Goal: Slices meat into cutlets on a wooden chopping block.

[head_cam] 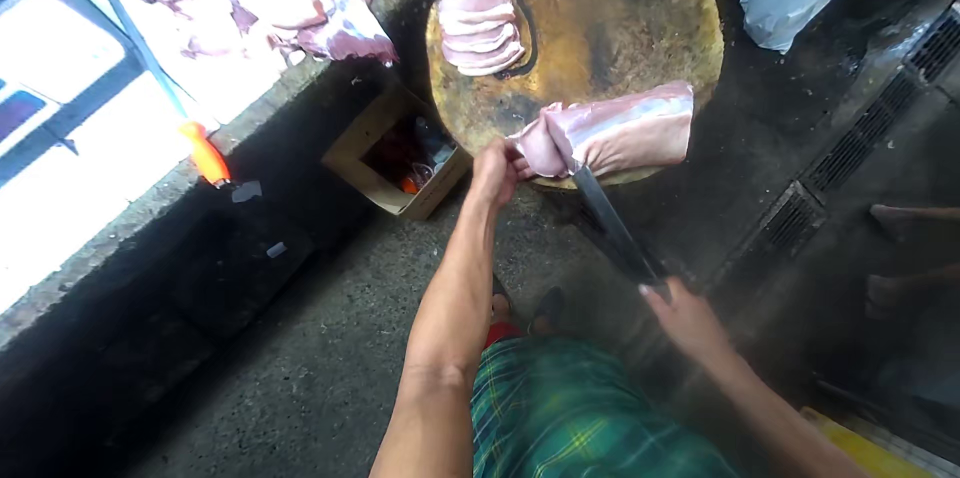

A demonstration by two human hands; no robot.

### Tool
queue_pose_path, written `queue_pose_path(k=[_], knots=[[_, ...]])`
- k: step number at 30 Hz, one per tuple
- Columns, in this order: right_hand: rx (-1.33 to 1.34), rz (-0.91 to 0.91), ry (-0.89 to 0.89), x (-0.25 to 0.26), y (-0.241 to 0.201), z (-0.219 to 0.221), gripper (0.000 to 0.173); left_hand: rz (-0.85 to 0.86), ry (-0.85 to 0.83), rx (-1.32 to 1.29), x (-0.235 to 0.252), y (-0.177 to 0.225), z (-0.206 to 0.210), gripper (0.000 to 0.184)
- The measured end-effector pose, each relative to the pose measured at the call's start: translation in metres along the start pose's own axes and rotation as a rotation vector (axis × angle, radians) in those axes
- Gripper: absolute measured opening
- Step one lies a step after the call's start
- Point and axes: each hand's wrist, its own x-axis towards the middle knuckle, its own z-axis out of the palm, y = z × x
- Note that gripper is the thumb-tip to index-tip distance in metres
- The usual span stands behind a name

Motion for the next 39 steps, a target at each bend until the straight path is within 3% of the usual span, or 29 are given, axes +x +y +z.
queue_pose_path(k=[2,4,8,14,18,24,33,39], knots=[[0.152,-0.046,0.094,-0.007,0.001,0.014,0.062,0.049,-0.018,-0.023,0.009,-0.002,-0.002,0.032],[0.422,-0.089,0.106,-0.013,-0.019,0.023,0.055,0.145,-0.081,0.124,0.014,-0.004,-0.002,0.033],[1.064,-0.170,-0.053,-0.002,-0.117,-0.004,0.035,0.270,-0.090,0.603,0.020,0.005,0.004,0.025],[1.416,-0.074,-0.087,0.054,-0.221,-0.044,0.047,0.276,-0.206,0.848,0.017,0.020,0.000,0.029],[1.402,-0.022,-0.030,0.062,-0.235,-0.041,0.049,0.248,-0.263,0.902,0.018,0.024,-0.003,0.023],[1.304,0.091,-0.045,0.015,-0.225,-0.040,0.048,0.278,-0.352,0.929,0.026,0.023,-0.010,0.025],[1.316,0.111,0.000,0.031,-0.248,-0.031,0.051,0.271,-0.384,0.857,0.028,0.022,-0.019,0.019],[1.042,0.233,-0.152,-0.035,-0.230,-0.059,0.047,0.310,-0.395,0.849,0.025,0.024,-0.020,0.019]])
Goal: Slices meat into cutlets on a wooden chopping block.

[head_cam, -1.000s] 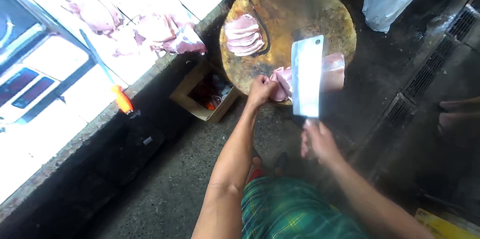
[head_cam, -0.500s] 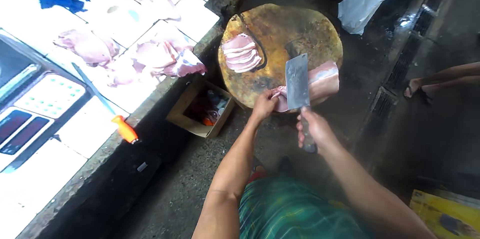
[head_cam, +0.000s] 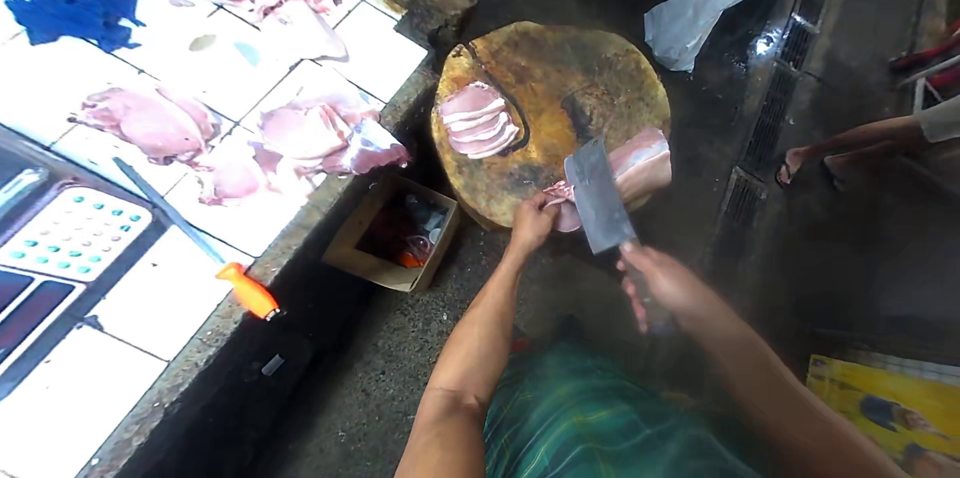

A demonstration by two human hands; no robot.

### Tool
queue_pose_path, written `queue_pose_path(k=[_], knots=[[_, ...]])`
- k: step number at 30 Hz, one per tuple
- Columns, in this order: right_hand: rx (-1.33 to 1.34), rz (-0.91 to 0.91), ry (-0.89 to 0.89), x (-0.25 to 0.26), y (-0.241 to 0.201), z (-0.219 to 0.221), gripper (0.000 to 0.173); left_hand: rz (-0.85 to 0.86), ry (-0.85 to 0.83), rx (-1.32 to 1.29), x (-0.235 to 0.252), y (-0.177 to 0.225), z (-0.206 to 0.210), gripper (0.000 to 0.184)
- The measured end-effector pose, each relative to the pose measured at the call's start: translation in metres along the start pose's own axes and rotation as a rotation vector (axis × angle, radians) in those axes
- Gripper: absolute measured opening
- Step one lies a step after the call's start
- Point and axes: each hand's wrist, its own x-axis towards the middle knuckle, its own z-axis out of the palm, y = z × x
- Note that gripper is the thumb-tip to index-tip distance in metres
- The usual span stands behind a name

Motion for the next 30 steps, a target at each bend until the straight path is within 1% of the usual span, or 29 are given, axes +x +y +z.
queue_pose_path(k=[2,4,6,9,12,14,16,19,24,27,30], knots=[[-0.113,0.036,-0.009,-0.015,-0.001,-0.010,0.044,0.015,-0.003,0.009,0.000,0.000,0.000,0.021],[-0.221,0.041,-0.002,-0.012,-0.005,-0.015,0.042,0.012,-0.013,0.016,-0.001,0.000,0.000,0.022],[-0.303,0.013,-0.003,0.012,-0.006,-0.018,0.042,0.006,-0.008,0.012,-0.002,-0.002,0.000,0.022],[-0.496,-0.098,0.023,0.069,-0.001,-0.022,0.047,-0.017,0.000,0.024,-0.002,-0.002,0.001,0.022],[-0.793,-0.249,0.164,0.106,0.011,-0.026,0.056,-0.056,0.033,0.045,-0.005,0.000,0.005,0.024],[-0.907,-0.336,0.215,0.117,0.021,-0.033,0.056,-0.050,0.072,0.041,-0.008,0.000,0.006,0.023],[-0.952,-0.390,0.235,0.123,0.037,-0.042,0.054,-0.058,0.100,0.030,-0.015,0.000,0.010,0.021],[-1.008,-0.416,0.259,0.132,0.053,-0.056,0.054,-0.118,0.147,0.049,-0.020,0.006,0.015,0.023],[-1.109,-0.413,0.181,0.134,0.069,-0.087,0.054,-0.216,0.276,0.027,-0.030,0.006,0.024,0.022],[-1.046,-0.428,0.117,0.134,0.064,-0.098,0.055,-0.259,0.336,0.030,-0.033,0.010,0.034,0.024],[-0.916,-0.435,0.085,0.122,0.059,-0.105,0.061,-0.251,0.320,0.033,-0.030,0.018,0.049,0.032]])
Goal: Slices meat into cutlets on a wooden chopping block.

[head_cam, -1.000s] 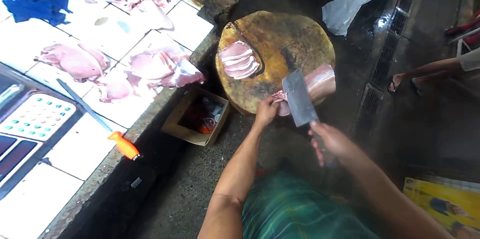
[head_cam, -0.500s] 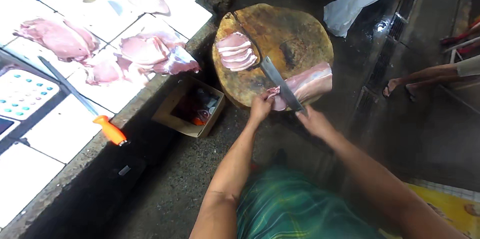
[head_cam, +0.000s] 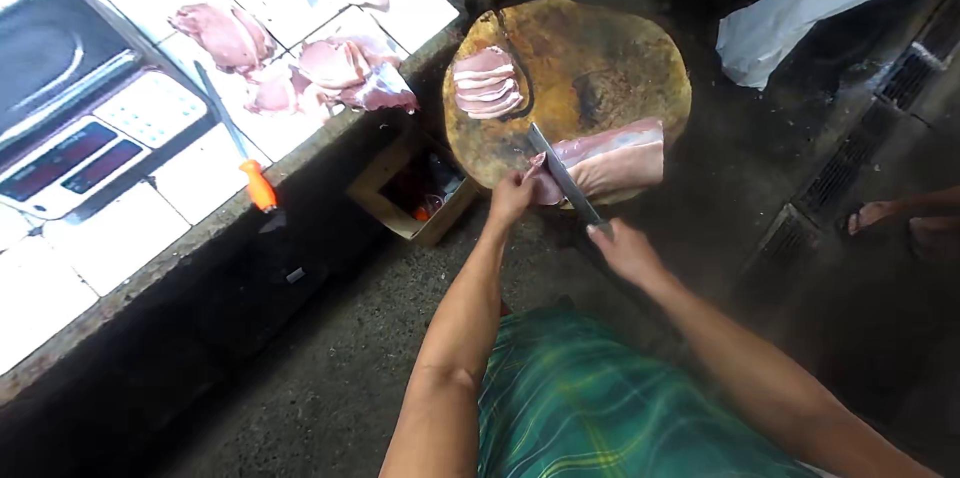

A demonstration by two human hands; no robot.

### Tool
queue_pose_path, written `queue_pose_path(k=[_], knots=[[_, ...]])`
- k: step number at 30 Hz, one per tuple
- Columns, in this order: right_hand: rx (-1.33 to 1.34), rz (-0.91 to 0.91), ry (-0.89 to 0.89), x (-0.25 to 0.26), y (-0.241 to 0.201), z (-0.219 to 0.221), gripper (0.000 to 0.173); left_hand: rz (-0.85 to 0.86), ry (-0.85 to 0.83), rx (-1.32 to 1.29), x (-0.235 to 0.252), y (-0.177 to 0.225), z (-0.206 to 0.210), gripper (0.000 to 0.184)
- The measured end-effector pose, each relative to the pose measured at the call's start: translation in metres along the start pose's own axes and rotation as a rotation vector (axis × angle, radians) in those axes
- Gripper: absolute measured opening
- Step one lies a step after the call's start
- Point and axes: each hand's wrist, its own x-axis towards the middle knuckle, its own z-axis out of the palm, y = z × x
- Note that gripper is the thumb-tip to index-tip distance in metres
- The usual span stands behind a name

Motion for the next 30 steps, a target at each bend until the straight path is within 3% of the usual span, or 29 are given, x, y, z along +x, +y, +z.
queue_pose_path(k=[6,13,15,19,23,26,28,30], knots=[[0.066,-0.232,0.221,-0.024,-0.006,-0.009,0.051,-0.007,0.052,0.156,-0.002,0.000,-0.004,0.027],[0.115,-0.489,0.521,0.009,-0.034,0.001,0.051,-0.006,0.078,0.134,-0.002,-0.004,-0.003,0.025],[0.078,-0.420,0.448,0.025,-0.026,0.014,0.052,-0.002,0.095,0.127,0.001,-0.007,-0.003,0.024],[-0.092,-0.112,0.092,0.037,-0.013,0.024,0.060,-0.039,0.118,0.172,0.001,-0.009,0.000,0.030],[-0.060,-0.095,0.057,0.016,-0.025,-0.003,0.062,-0.075,0.124,0.225,0.001,-0.006,0.000,0.032],[0.011,-0.300,0.274,-0.009,-0.044,-0.027,0.053,-0.065,0.117,0.205,0.000,-0.006,0.001,0.030],[0.104,-0.576,0.548,-0.021,-0.062,-0.046,0.045,-0.056,0.113,0.189,0.000,-0.007,0.002,0.031],[0.261,-0.846,0.711,-0.028,-0.085,-0.067,0.047,-0.053,0.115,0.180,-0.002,-0.008,0.004,0.031]])
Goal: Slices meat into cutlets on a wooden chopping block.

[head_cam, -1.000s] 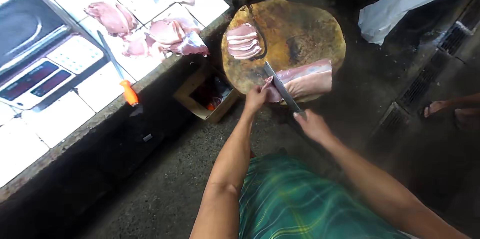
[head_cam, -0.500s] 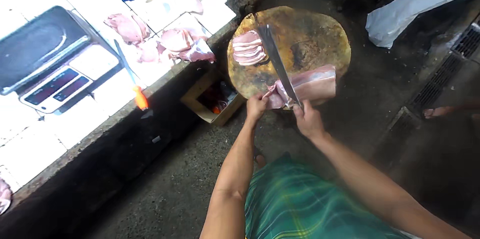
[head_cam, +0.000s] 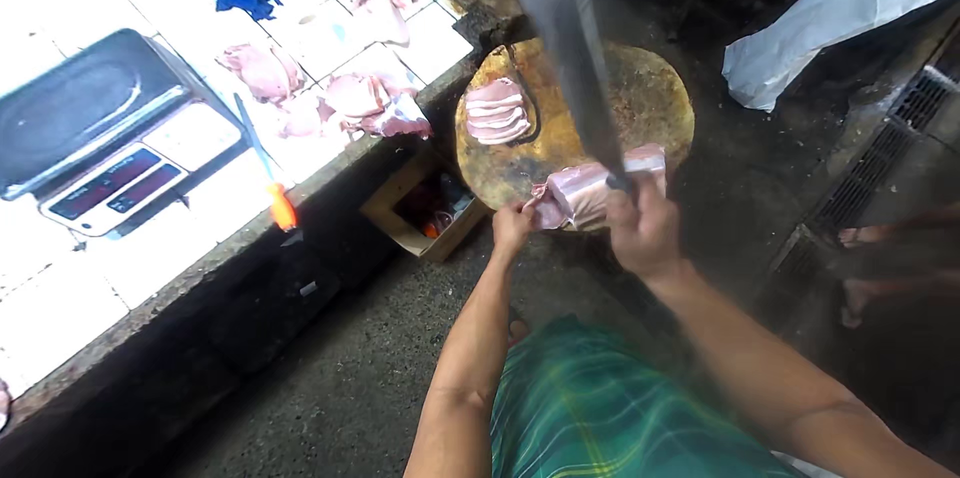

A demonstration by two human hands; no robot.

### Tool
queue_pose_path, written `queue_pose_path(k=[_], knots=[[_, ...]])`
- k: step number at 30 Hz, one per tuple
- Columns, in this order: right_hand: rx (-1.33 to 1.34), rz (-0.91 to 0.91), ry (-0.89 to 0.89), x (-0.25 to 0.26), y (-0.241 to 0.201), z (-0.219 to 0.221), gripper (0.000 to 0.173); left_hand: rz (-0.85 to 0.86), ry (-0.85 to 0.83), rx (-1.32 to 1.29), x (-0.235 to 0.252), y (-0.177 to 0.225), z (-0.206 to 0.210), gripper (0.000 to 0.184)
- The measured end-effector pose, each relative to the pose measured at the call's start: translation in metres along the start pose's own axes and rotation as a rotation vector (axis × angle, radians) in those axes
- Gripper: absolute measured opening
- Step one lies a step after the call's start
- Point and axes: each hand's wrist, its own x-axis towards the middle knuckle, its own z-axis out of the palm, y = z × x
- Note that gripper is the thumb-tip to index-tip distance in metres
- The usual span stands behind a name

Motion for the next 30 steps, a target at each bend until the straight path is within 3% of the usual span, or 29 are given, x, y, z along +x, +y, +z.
queue_pose_path(k=[2,4,5,8,9,11,18,20,23,25,27,30], knots=[[0.209,-0.083,0.074,0.016,-0.011,0.003,0.054,0.003,0.005,-0.008,0.000,-0.002,0.000,0.032],[0.209,-0.044,0.062,0.001,0.011,0.025,0.056,0.005,0.004,-0.017,-0.001,-0.002,0.002,0.032],[0.073,0.064,-0.028,-0.026,0.033,0.038,0.054,-0.001,0.004,-0.019,-0.003,-0.004,0.003,0.032],[-0.326,0.659,-0.666,-0.070,0.067,0.047,0.059,-0.043,0.022,-0.029,-0.006,-0.005,0.000,0.035],[-0.351,0.758,-0.784,-0.060,0.066,0.045,0.061,-0.059,0.029,-0.041,-0.002,-0.007,-0.005,0.034],[-0.369,0.808,-0.850,-0.059,0.058,0.032,0.063,-0.092,0.008,-0.102,-0.008,-0.026,-0.003,0.033],[-0.253,0.499,-0.465,-0.058,0.048,0.027,0.051,-0.102,0.039,-0.312,-0.006,-0.034,-0.009,0.024],[-0.256,0.542,-0.532,-0.069,0.062,0.035,0.054,-0.097,0.039,-0.304,-0.004,-0.033,-0.014,0.025],[-0.324,0.750,-0.804,-0.071,0.073,0.039,0.062,-0.099,0.041,-0.223,0.002,-0.026,-0.025,0.027],[-0.314,0.750,-0.786,-0.061,0.061,0.031,0.061,-0.104,0.014,-0.165,0.011,-0.019,-0.039,0.028],[-0.244,0.592,-0.611,-0.059,0.046,0.022,0.056,-0.144,-0.043,-0.119,0.016,-0.015,-0.048,0.030],[-0.095,0.221,-0.210,-0.049,0.037,0.026,0.049,-0.182,-0.072,-0.096,0.023,-0.011,-0.052,0.030]])
